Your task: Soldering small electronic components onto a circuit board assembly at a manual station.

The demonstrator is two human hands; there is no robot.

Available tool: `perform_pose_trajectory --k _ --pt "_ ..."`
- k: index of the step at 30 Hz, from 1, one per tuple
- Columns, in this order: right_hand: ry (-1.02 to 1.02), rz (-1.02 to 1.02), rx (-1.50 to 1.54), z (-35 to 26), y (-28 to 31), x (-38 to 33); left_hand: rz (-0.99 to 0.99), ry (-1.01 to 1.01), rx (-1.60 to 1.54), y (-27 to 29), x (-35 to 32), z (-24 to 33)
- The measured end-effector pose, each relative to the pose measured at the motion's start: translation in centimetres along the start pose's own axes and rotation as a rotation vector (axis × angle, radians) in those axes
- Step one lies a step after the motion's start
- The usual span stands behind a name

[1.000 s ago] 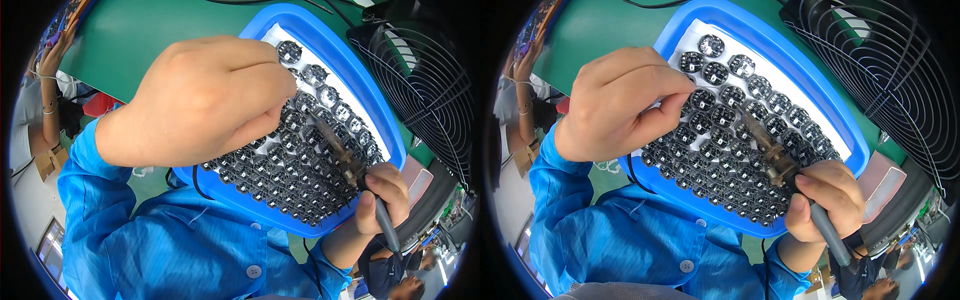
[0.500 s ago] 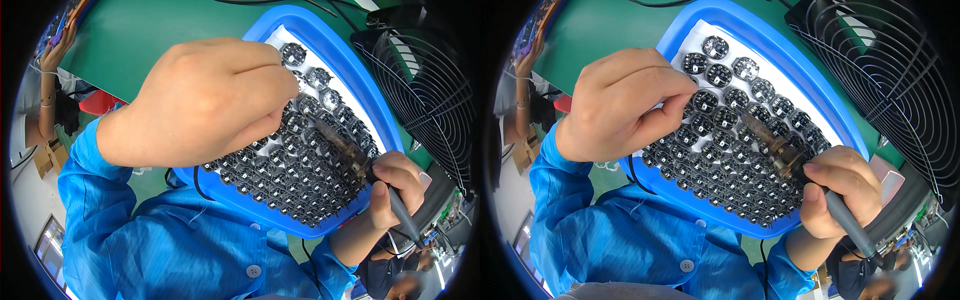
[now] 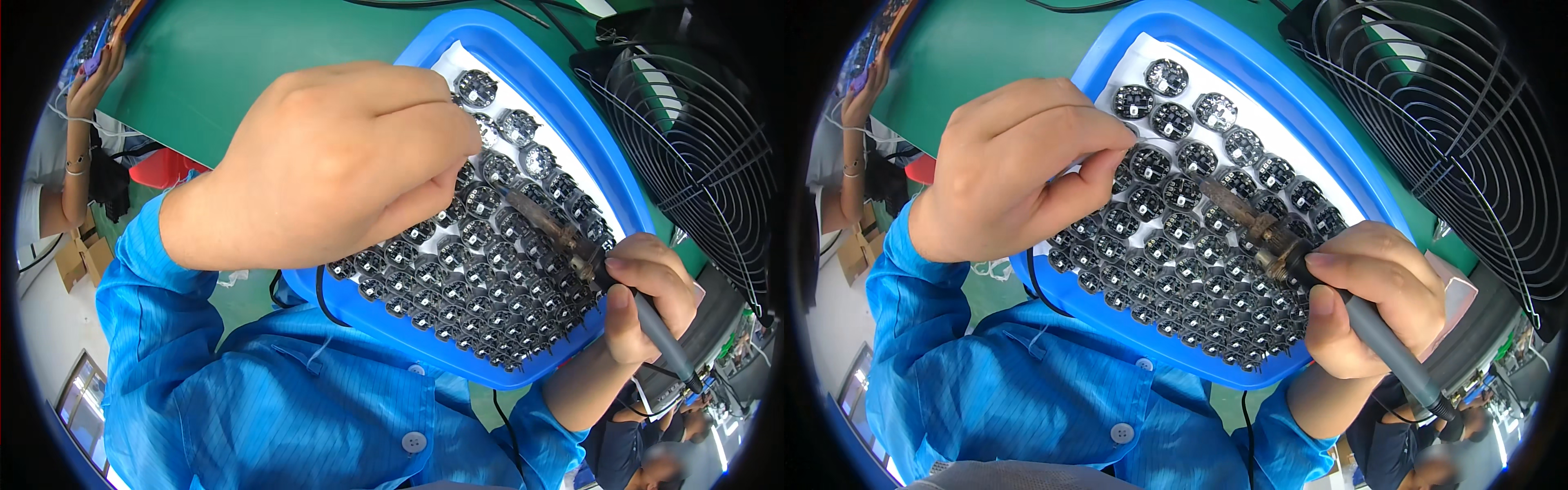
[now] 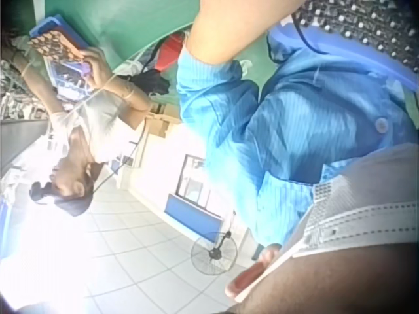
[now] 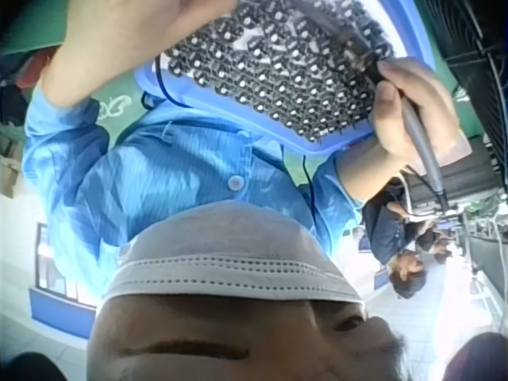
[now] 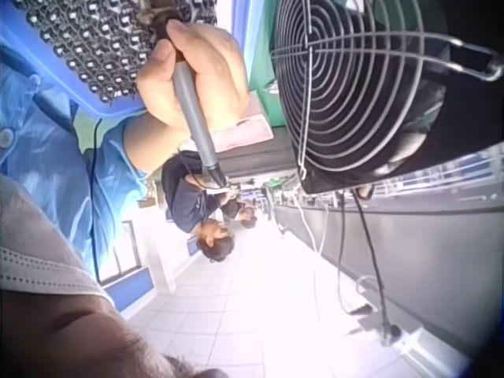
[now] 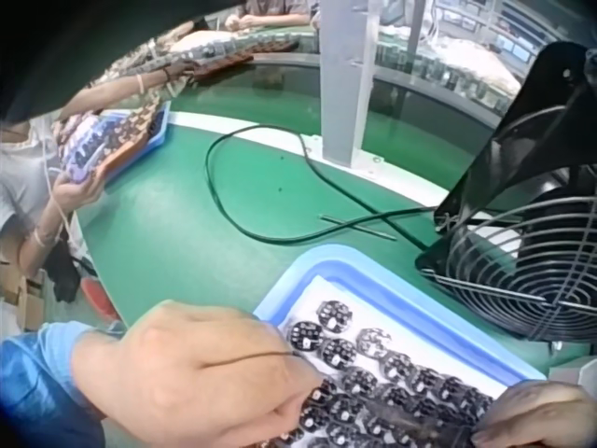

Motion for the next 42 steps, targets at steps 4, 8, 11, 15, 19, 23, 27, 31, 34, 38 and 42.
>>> perform_pose_trajectory --k 4,8,11,15,19,23,27,31,34,38,42 --pt "0.020 0.038 -0.022 -0.6 0.5 -0.4 -0.003 0.026 -0.005 0.6 -0.1 0.3" --pt "-0.018 0.124 -0.073 -2.7 2.2 -2.4 -0.007 0.076 -0.038 2.0 0.4 0.7" --pt "-0.074 0.216 -0.057 -3.0 1.6 -4.6 -0.035 0.087 -0.028 2.3 -0.7 1.0" --pt "-0.088 0.284 -0.128 -4.4 -0.8 -6.1 -0.031 0.062 -0.065 1.7 -2.4 1.3" --pt "-0.076 0.206 -0.121 -4.3 -2.5 -6.0 -0.001 0.005 -0.053 1.2 -3.2 2.0" --pt "-0.029 0.165 -0.125 -4.2 -3.0 -5.6 0.045 -0.046 -0.011 1.0 -3.7 2.4" --pt "-0.023 0.163 -0.099 -4.2 -3.5 -5.4 0.058 -0.053 0.002 0.6 -4.0 2.2" --pt "0.003 0.152 -0.118 -4.3 -3.7 -5.3 0.046 -0.056 0.018 0.4 -4.0 2.5" --pt "-0.004 0.154 -0.131 -4.3 -3.8 -5.3 0.031 -0.056 0.008 0.1 -4.1 2.5" --pt "-0.029 0.154 -0.113 -4.1 -3.7 -5.5 0.006 -0.094 0.027 -0.4 -4.2 2.7" --pt "-0.055 0.132 -0.056 -3.8 -3.6 -5.6 -0.056 -0.078 0.031 -0.6 -4.2 2.9"
Point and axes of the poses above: each hand's wrist, its own x-axis towards the middle knuckle, its own y-axis out of the back of the hand, z = x × y, the point moved 7 cm from there along x, towards the middle knuckle, and after that the axes turned 2 degrees about -x, right-handed, at the moved point
